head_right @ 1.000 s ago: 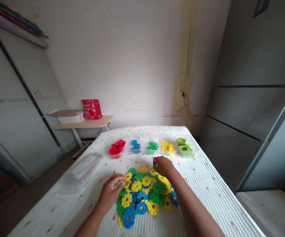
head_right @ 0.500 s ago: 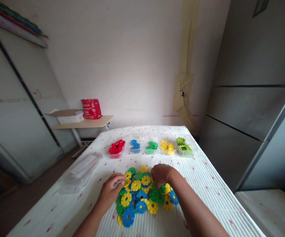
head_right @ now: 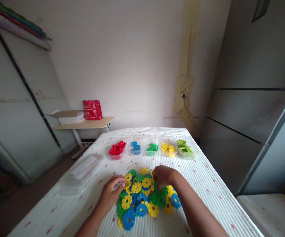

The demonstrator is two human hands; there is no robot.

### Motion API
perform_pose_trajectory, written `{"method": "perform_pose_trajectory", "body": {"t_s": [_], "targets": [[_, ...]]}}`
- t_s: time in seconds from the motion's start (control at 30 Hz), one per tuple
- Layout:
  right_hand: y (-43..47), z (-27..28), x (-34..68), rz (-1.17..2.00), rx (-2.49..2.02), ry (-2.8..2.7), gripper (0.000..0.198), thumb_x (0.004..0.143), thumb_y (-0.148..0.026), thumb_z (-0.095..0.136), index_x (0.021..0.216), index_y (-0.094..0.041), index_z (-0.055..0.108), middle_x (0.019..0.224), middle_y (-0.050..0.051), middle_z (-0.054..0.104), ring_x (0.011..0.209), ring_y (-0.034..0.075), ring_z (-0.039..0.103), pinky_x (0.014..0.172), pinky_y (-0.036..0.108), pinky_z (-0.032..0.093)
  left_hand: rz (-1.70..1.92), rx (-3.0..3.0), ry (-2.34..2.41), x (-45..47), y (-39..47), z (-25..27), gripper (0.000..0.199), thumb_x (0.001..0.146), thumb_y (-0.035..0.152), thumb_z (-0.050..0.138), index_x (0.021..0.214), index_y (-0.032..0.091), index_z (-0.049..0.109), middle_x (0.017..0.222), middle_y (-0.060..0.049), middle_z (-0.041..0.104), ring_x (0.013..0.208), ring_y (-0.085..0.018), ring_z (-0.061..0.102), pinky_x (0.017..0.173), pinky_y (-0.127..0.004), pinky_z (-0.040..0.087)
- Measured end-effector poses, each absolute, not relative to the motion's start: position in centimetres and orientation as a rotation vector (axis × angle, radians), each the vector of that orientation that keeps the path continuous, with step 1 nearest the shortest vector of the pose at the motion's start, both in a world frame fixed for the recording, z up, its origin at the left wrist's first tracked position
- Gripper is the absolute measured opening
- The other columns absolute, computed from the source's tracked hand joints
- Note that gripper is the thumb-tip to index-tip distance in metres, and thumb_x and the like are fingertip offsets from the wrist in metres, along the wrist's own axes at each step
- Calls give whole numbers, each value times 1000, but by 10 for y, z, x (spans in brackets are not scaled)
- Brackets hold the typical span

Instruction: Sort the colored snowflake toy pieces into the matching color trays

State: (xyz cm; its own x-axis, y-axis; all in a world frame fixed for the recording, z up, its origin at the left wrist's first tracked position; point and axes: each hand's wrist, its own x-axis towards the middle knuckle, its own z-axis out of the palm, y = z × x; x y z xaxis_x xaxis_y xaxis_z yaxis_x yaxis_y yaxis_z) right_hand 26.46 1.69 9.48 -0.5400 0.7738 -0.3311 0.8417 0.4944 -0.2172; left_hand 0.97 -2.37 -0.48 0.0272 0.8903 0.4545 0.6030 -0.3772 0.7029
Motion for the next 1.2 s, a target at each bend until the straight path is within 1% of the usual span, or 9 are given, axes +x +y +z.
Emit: {"method": "perform_pose_trajectory", "body": {"t_s": [0.13,0.27,0.53,0.83,0.97,1.03,1.1,1.17,1.2], "targets": [[27,97,282,-908,1595,2646,22,48,-9,68,69,-16,67,63,-2,62,61,14,56,47,19,33,1305,1982,1511,10,-24,-4,15,73,21,52,76,19,67,85,-5,67,84,-19,62,80,-32,49],[40,86,296,-1065,1789,2641,16,63,-14,57,78,-15,63,61,-3,60,52,8,54,44,16,38,1306,1977,1492,10,-24,-3,15,74,21,52,77,19,67,85,-5,67,84,-19,62,80,-31,49],[55,57,304,-1074,2155,2563,8,64,-11,57,70,-14,59,51,-3,59,41,7,54,38,15,36,1295,1968,1507,11,-25,-1,16,74,23,51,76,19,66,84,-6,67,84,-20,62,80,-32,50],[54,80,300,-1096,2197,2618,13,62,-6,56,72,-14,60,43,-6,54,37,7,49,37,15,35,1294,1970,1508,11,-26,-2,15,74,21,51,76,19,66,84,-5,67,84,-19,62,80,-31,49],[77,99,284,-1029,2337,2664,19,68,-9,55,86,-12,62,55,-2,62,44,7,54,41,15,39,1293,1943,1521,11,-25,-2,15,74,21,51,76,19,66,84,-5,67,84,-19,62,79,-31,49],[91,105,276,-990,2447,2664,30,73,-12,53,103,-11,57,74,5,68,49,7,57,44,15,41,1289,1933,1520,11,-25,-1,16,74,20,51,76,18,66,85,-6,67,84,-19,62,80,-32,49],[101,108,271,-942,2543,2657,41,76,-13,51,116,-11,49,98,11,66,54,7,60,46,16,44,1286,1924,1518,11,-25,0,16,73,20,50,76,18,66,85,-6,67,84,-19,62,80,-32,49],[103,105,270,-888,2577,2669,41,77,-12,49,117,-10,47,109,14,61,58,7,61,48,16,45,1293,1916,1511,12,-26,1,16,73,20,51,76,17,66,84,-6,67,84,-19,62,79,-32,49],[100,102,271,-867,2558,2689,36,77,-11,48,113,-10,50,106,14,62,59,8,62,48,16,45,1298,1914,1504,12,-26,2,15,73,20,51,75,18,66,84,-6,67,83,-19,62,79,-32,49]]}}
